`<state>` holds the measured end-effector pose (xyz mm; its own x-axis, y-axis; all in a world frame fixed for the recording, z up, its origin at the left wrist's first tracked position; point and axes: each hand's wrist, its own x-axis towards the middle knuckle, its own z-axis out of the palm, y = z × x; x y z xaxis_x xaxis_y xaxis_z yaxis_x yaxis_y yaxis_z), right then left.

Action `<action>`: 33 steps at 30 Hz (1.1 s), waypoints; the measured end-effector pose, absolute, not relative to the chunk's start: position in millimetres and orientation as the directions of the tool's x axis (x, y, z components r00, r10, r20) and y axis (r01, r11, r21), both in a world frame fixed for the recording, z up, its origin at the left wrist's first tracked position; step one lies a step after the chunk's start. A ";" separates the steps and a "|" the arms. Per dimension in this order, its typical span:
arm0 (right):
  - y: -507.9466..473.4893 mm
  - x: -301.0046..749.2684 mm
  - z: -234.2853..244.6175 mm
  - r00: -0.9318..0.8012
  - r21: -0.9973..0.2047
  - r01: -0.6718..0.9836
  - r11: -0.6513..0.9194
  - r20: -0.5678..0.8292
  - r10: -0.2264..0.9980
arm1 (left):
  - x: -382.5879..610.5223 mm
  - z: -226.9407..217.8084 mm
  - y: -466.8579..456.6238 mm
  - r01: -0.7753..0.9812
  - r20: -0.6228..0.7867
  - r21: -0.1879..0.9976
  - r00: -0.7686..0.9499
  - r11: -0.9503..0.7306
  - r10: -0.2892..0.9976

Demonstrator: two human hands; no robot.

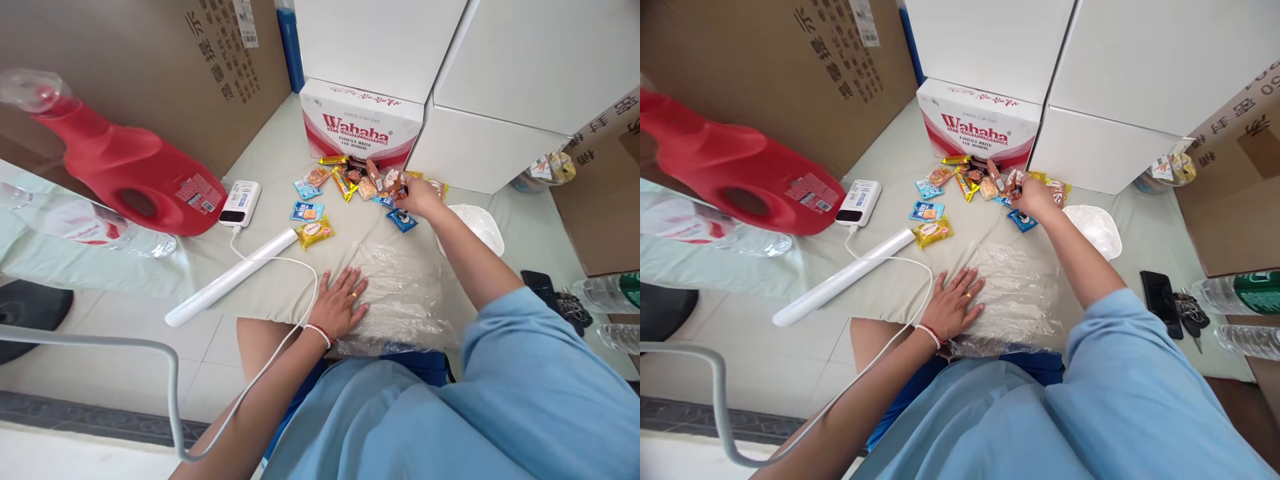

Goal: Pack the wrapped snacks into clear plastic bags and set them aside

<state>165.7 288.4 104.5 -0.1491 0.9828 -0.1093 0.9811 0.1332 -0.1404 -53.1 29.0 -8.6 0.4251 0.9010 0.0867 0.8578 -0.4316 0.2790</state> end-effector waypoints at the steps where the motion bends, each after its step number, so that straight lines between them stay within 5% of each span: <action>1: 265.5 169.2 109.7 -0.271 -0.164 0.956 0.243 -0.176 0.946 | -53.2 -8.2 29.0 0.858 0.085 0.277 0.426 -0.432 0.901; 4: 192.3 172.9 112.1 -0.517 -0.222 0.856 0.467 -0.419 0.747 | -53.4 -7.3 29.3 0.859 0.070 0.272 0.431 -0.433 0.899; 7: 136.0 169.6 97.7 -0.511 -0.168 0.848 0.503 -0.512 0.690 | -53.2 -6.8 29.3 0.860 0.053 0.271 0.434 -0.432 0.899; 14: 97.5 180.9 75.6 -0.481 -0.250 0.876 0.412 -0.402 0.779 | -52.3 -6.6 29.3 0.860 0.060 0.267 0.434 -0.434 0.899; 33: 70.5 176.4 81.6 -0.378 -0.124 0.924 0.361 -0.423 0.824 | -50.6 -8.8 28.7 0.869 0.078 0.257 0.416 -0.422 0.906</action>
